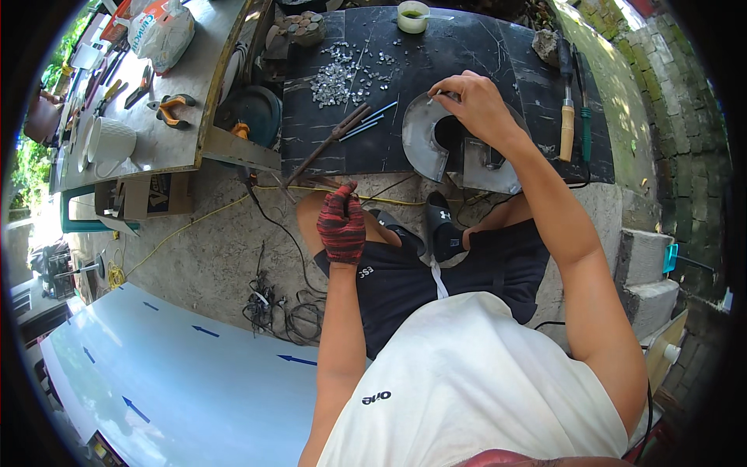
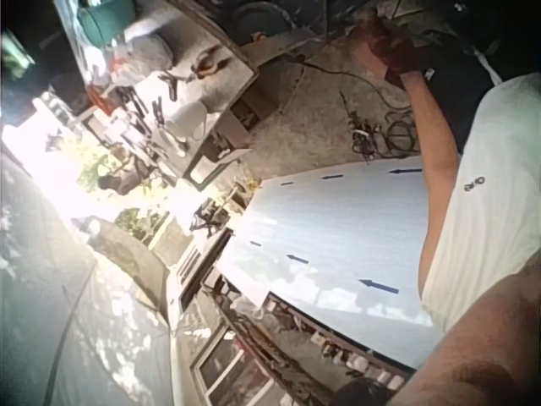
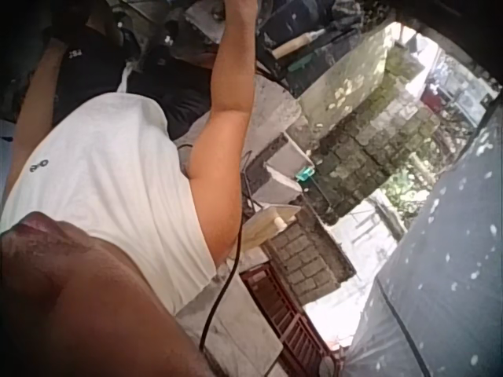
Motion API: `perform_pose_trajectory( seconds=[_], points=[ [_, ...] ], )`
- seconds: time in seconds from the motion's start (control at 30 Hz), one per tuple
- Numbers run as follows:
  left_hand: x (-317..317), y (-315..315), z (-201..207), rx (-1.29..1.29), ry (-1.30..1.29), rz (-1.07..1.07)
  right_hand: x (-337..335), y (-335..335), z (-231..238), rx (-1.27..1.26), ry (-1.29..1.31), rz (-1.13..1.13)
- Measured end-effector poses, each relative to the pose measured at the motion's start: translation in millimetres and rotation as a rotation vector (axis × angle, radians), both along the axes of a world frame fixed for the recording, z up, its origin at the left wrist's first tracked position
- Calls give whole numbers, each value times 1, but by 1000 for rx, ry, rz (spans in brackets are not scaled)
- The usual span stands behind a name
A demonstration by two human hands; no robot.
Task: Applying adhesive and attaching components to a large metal channel letter 'G'.
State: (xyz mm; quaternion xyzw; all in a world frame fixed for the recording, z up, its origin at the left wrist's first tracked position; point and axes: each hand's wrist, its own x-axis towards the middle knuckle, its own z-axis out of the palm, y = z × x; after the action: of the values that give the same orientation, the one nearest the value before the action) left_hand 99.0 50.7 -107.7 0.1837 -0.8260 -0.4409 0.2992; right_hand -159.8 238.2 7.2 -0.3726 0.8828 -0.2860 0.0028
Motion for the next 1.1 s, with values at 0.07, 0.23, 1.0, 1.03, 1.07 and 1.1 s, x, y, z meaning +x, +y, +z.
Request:
perform_pose_trajectory(
  seconds=[0.07, 0.23, 1.0, 1.03, 1.07, 1.1],
  points=[
    [-1, 1, 0, 9, -5, 2, -1, 0, -10, -9, 26, 28],
    [-4, 4, 1, 26, -17, -16, -4, 1, -23, -12, 28, 55],
    [-5, 3, 6, -20, -18, -10, -88, -40, 29, -188, 215, -89],
    [-5, 3, 5, -42, -27, -8, -105, -49, 31, -167, 289, -121],
    [-4, 2, 6, -48, -21, -8, -126, -60, 26, -175, 298, -120],
    [-5, 3, 4, -51, -9, -13, -147, -68, 20, -148, 344, -124]
  ],
)
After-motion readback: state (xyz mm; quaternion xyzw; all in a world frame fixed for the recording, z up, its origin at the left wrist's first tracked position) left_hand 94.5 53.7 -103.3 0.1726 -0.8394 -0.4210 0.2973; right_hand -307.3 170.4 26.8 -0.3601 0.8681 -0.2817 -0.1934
